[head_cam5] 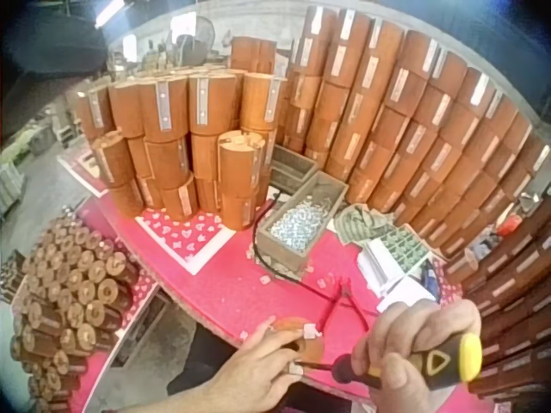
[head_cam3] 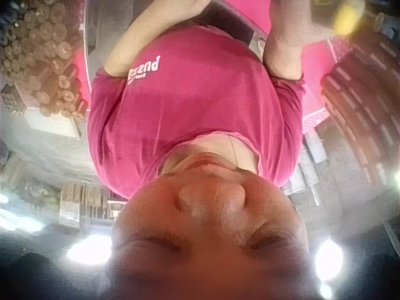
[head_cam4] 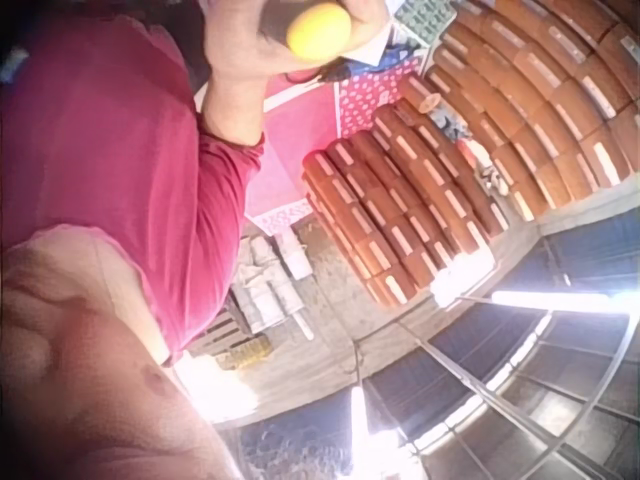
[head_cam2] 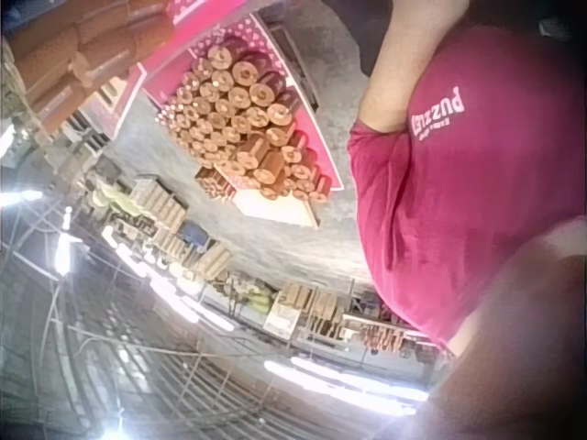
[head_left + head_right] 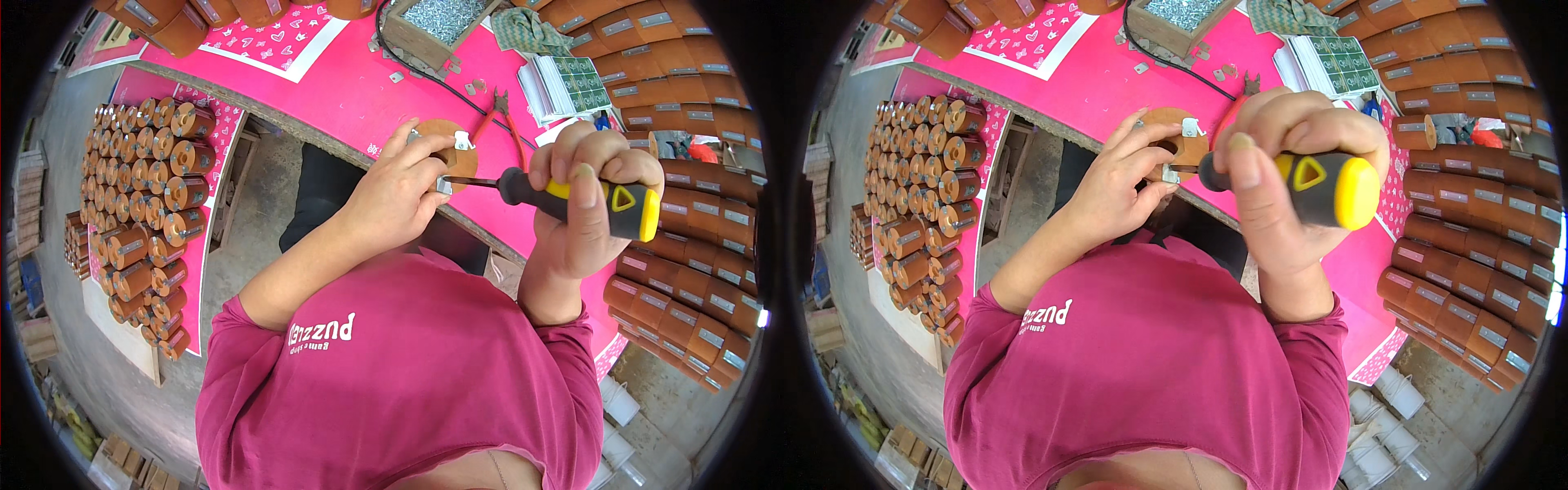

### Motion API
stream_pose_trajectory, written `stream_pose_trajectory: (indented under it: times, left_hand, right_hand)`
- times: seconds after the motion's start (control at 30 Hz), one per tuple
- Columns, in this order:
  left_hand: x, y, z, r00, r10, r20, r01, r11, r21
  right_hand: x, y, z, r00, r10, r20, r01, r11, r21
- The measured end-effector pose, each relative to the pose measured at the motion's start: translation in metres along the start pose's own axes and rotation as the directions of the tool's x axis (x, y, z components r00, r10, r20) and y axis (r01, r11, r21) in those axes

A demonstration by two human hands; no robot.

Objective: Assembling small wooden or bamboo furniture components by applying labels and using a screwdriver.

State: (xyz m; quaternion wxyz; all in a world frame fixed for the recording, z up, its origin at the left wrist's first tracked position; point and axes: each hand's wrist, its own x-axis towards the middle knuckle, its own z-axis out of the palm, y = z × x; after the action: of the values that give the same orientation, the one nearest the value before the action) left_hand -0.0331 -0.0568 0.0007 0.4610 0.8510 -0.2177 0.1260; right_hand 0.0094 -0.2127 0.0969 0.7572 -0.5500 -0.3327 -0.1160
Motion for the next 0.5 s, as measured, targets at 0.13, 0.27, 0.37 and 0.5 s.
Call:
stream_pose_trajectory:
  times: [0.13, 0.27, 0.37, 0.5]
  left_hand:
    - [0.000, -0.001, 0.002, 1.000, 0.017, -0.025, -0.017, 1.000, -0.006]
    - [-0.001, -0.003, 0.002, 0.999, 0.030, -0.027, -0.030, 1.000, 0.005]
    - [0.000, -0.001, 0.000, 0.999, 0.029, -0.014, -0.029, 1.000, -0.008]
    - [-0.001, 0.000, -0.002, 1.000, 0.008, 0.023, -0.008, 1.000, -0.029]
  right_hand:
    - [-0.005, -0.001, 0.007, 0.999, -0.034, 0.033, 0.040, 0.980, -0.194]
    - [-0.005, -0.001, 0.012, 0.992, -0.029, 0.125, 0.046, 0.989, -0.142]
    - [0.004, 0.005, 0.009, 0.985, -0.014, 0.171, 0.023, 0.999, -0.049]
    - [0.016, 0.014, -0.001, 0.949, -0.004, 0.316, -0.052, 0.984, 0.171]
